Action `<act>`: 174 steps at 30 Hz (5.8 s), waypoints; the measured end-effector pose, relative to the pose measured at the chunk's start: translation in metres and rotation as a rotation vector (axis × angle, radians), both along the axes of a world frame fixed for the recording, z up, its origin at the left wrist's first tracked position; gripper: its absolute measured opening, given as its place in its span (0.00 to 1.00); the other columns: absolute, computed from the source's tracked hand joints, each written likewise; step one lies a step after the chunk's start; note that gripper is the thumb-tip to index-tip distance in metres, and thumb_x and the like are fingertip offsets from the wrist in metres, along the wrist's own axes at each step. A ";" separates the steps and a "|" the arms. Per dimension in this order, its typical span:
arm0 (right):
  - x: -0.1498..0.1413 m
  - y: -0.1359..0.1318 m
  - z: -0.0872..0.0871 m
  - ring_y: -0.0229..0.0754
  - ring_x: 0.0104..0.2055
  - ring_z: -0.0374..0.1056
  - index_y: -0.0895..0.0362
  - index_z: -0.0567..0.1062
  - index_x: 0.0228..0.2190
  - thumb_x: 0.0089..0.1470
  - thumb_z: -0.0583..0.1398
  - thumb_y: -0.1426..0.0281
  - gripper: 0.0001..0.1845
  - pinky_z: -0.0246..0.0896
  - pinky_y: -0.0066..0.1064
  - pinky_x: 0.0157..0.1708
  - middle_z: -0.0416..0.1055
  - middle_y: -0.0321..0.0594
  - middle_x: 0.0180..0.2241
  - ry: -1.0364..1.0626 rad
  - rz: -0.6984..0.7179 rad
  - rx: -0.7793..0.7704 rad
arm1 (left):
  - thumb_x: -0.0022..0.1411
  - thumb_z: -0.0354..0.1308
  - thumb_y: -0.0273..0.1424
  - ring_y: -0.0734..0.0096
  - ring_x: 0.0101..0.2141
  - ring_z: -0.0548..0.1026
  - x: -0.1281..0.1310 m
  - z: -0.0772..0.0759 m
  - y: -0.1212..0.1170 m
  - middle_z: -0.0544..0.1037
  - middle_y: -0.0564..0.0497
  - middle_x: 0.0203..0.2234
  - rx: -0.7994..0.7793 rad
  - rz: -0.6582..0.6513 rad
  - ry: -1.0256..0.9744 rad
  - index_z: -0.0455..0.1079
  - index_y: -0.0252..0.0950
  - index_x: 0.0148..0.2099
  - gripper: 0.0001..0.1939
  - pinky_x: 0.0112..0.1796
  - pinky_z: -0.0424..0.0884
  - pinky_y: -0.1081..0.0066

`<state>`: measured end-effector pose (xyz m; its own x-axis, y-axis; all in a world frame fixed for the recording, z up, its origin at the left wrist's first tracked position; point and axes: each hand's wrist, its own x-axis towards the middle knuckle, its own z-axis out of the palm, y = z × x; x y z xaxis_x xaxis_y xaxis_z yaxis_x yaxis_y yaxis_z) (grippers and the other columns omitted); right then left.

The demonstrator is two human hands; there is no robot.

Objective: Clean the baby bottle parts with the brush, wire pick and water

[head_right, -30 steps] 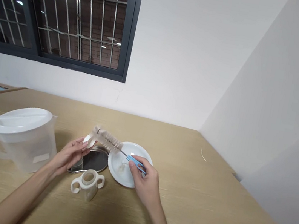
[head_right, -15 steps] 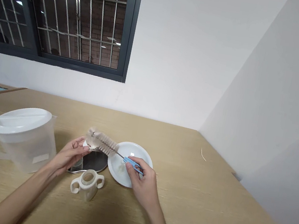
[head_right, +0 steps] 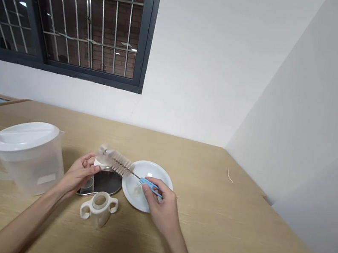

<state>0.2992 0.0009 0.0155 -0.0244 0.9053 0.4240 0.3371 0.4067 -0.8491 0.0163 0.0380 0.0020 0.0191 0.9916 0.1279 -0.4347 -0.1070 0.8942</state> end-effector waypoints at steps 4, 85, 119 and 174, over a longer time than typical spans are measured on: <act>0.001 0.000 0.000 0.49 0.41 0.75 0.54 0.80 0.39 0.53 0.63 0.54 0.19 0.73 0.36 0.40 0.78 0.46 0.43 -0.002 -0.013 -0.007 | 0.43 0.75 0.30 0.65 0.42 0.79 -0.002 0.003 -0.001 0.82 0.46 0.41 -0.015 0.062 0.002 0.65 0.36 0.53 0.35 0.48 0.69 0.68; 0.008 0.004 -0.001 0.45 0.39 0.74 0.55 0.79 0.38 0.54 0.62 0.57 0.16 0.71 0.30 0.35 0.79 0.44 0.40 -0.016 -0.074 0.038 | 0.38 0.75 0.28 0.69 0.37 0.78 -0.006 -0.005 0.010 0.74 0.51 0.41 0.103 0.209 0.147 0.64 0.36 0.51 0.38 0.41 0.76 0.67; 0.002 0.000 0.000 0.48 0.42 0.74 0.55 0.80 0.39 0.53 0.63 0.56 0.17 0.73 0.34 0.38 0.78 0.46 0.43 0.008 -0.029 0.027 | 0.39 0.75 0.29 0.68 0.36 0.79 -0.002 -0.006 0.009 0.74 0.50 0.42 0.147 0.177 0.187 0.63 0.37 0.50 0.36 0.41 0.76 0.66; 0.003 0.002 -0.003 0.49 0.43 0.75 0.56 0.80 0.39 0.52 0.63 0.56 0.19 0.74 0.33 0.38 0.77 0.47 0.44 0.065 -0.033 -0.032 | 0.44 0.74 0.31 0.62 0.45 0.78 -0.005 -0.005 0.005 0.80 0.42 0.44 -0.009 0.045 0.144 0.69 0.32 0.52 0.32 0.54 0.67 0.62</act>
